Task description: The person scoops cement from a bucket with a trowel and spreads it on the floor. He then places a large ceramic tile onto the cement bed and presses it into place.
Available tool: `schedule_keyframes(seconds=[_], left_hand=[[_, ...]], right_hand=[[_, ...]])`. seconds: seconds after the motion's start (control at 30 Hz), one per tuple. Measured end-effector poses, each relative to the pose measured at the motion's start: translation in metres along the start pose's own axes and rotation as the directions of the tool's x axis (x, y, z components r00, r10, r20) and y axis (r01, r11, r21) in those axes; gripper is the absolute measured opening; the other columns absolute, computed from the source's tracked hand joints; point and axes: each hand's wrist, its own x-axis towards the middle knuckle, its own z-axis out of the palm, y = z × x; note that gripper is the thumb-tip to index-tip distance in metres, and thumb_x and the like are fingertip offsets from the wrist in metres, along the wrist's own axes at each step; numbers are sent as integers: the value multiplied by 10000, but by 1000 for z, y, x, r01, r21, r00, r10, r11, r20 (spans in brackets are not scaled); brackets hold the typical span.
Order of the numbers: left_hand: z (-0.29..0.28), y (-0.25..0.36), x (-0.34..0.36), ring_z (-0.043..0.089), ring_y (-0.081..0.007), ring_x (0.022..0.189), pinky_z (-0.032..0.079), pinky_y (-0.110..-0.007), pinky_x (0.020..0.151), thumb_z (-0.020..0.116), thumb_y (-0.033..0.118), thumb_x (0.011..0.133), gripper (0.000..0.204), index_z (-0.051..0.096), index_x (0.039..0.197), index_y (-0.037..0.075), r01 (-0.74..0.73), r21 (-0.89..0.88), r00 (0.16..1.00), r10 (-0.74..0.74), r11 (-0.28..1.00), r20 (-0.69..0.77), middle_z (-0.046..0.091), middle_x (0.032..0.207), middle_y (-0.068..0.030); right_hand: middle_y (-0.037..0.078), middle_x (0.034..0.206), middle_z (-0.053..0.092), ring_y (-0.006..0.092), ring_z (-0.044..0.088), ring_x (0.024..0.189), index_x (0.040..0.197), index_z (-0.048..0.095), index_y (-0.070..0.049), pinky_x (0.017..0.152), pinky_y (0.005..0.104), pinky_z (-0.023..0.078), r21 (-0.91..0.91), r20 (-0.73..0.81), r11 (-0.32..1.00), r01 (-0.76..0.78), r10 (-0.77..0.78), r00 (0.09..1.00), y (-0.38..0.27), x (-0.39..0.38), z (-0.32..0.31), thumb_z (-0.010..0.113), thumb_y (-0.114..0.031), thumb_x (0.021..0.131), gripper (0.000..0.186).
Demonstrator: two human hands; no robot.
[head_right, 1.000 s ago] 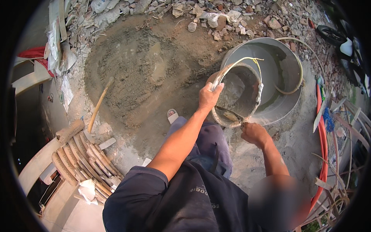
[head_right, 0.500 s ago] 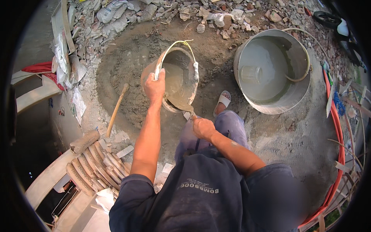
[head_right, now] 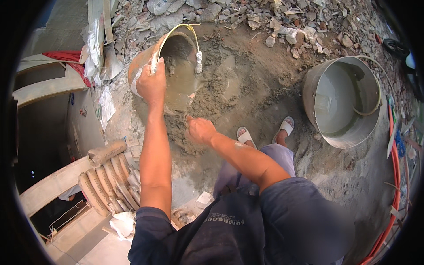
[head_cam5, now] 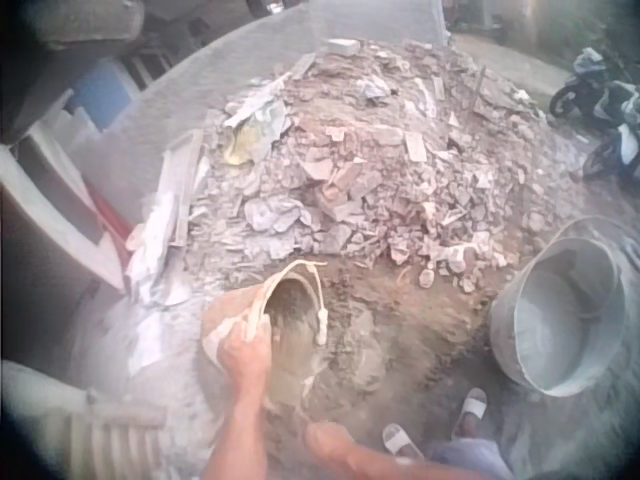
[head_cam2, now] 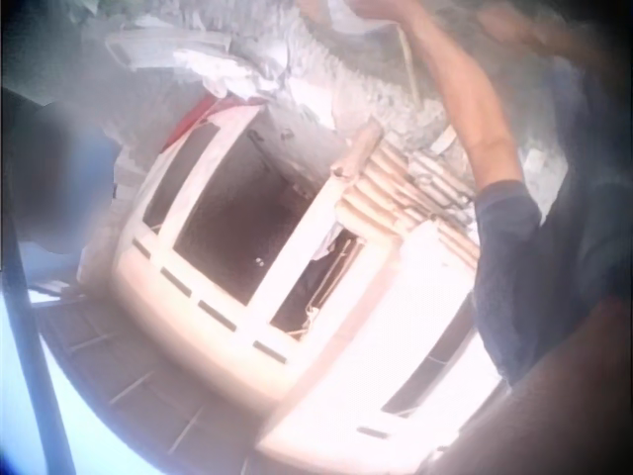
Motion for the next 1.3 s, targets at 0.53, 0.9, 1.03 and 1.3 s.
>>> schedule_keyframes(seconds=[0.53,0.9,1.03,1.3], left_hand=[[-27,24,33,575,-272,578,449,-397,591,698,314,807,356,608,690,-10,343,-291,912,-391,893,-125,623,641,-124],[-6,117,-8,610,-339,589,462,-428,566,733,372,768,352,644,710,36,188,-120,961,-207,975,-182,634,642,-148],[-5,140,-17,617,-324,582,471,-416,553,744,339,767,315,643,715,46,140,-99,969,-157,985,-193,637,644,-138],[-5,139,-25,584,-325,534,455,-412,525,750,293,771,347,558,629,41,165,-140,949,-196,976,-249,604,592,-135]], right_hand=[[208,879,673,376,646,879,1137,520,11,770,477,502,-267,-8,959,92,-98,995,10,22,-85,543,-222,828,387],[202,945,672,374,638,925,1151,502,13,797,471,500,-200,67,979,24,-11,998,65,-56,-122,495,-231,863,377],[202,907,667,375,636,907,1100,486,0,782,479,496,-144,10,986,84,-84,996,79,-68,-121,537,-238,832,362],[199,924,667,375,639,902,1082,504,1,778,476,499,-196,20,978,75,-72,997,86,-76,-132,552,-220,835,334]])
